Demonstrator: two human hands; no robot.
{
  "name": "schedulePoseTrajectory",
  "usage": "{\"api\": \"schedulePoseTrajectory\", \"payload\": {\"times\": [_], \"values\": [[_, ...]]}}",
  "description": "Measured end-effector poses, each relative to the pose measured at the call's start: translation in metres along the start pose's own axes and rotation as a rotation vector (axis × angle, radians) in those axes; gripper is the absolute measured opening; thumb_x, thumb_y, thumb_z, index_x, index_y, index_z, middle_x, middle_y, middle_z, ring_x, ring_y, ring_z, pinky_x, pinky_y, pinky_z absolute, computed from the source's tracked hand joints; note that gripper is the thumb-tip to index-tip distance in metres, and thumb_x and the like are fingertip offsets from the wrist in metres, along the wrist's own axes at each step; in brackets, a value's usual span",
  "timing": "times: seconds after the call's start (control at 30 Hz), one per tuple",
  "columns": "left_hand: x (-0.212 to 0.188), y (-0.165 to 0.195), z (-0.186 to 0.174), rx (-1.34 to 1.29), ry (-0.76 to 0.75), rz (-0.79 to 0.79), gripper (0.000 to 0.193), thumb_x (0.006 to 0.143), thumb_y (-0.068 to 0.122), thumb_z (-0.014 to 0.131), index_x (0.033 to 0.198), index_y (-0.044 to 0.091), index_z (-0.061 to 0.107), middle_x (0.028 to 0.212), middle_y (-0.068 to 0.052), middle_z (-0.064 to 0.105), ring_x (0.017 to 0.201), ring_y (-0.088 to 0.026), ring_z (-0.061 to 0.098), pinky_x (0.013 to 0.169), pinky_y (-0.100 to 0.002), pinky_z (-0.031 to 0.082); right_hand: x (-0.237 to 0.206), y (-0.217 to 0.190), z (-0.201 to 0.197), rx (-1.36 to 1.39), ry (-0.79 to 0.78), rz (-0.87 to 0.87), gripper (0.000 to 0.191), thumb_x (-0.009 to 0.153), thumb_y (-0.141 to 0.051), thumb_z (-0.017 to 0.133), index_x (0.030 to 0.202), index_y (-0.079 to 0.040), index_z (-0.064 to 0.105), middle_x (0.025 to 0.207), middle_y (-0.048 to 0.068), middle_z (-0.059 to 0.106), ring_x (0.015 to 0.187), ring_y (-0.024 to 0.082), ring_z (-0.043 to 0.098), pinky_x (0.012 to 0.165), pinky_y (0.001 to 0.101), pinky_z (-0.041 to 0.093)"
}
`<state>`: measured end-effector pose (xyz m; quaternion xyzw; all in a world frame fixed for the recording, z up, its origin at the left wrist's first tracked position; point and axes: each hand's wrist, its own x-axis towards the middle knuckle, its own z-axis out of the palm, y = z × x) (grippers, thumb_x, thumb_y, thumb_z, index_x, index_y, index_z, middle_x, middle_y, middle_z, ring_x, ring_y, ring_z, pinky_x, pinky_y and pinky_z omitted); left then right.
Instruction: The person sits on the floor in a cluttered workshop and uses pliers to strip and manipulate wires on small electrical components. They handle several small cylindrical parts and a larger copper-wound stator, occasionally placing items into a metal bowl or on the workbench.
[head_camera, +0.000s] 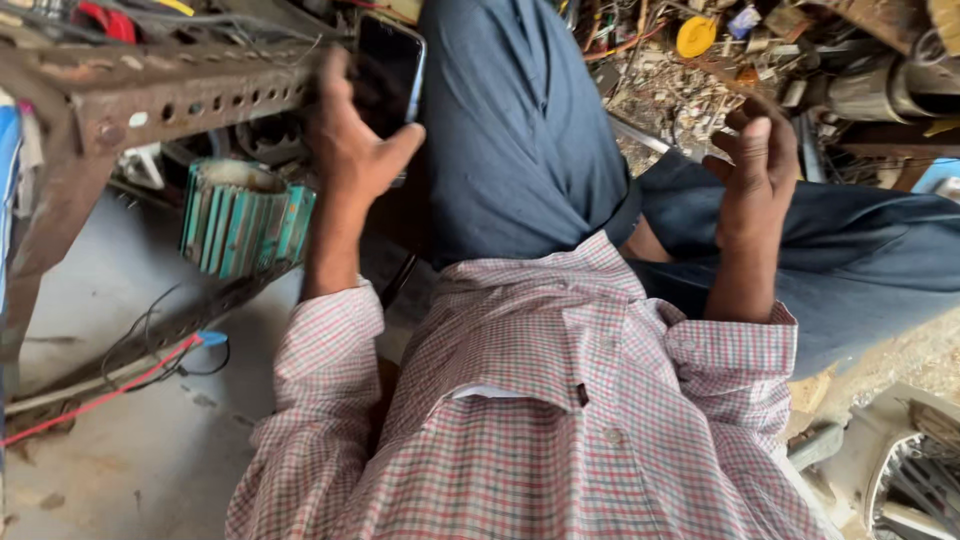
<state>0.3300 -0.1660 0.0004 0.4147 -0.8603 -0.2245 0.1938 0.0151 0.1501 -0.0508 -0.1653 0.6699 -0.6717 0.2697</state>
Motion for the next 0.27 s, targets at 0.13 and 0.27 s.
{"api": "schedulePoseTrajectory", "payload": {"times": [0.13, 0.27], "values": [[-0.021, -0.048, 0.042, -0.236, -0.153, -0.278, 0.092, 0.078, 0.034, 0.090, 0.152, 0.004, 0.043, 0.143, -0.026, 0.061, 0.130, -0.041, 0.062, 0.108, -0.048, 0.052, -0.001, 0.012, -0.008, 0.007, 0.001, -0.001, 0.062, 0.112, -0.051, 0.058, 0.149, -0.002, 0.054, 0.134, 0.014, 0.068, 0.113, 0.021, 0.072, 0.090, 0.0325, 0.061], [-0.048, -0.100, 0.076, -0.111, -0.311, -0.471, 0.101, 0.072, 0.039, 0.089, 0.158, 0.018, 0.040, 0.156, -0.016, 0.053, 0.143, -0.040, 0.053, 0.117, -0.048, 0.046, -0.002, 0.019, -0.003, 0.044, -0.004, -0.009, 0.059, 0.113, -0.050, 0.062, 0.148, -0.003, 0.057, 0.133, 0.016, 0.068, 0.113, 0.023, 0.071, 0.091, 0.0338, 0.062]]}}
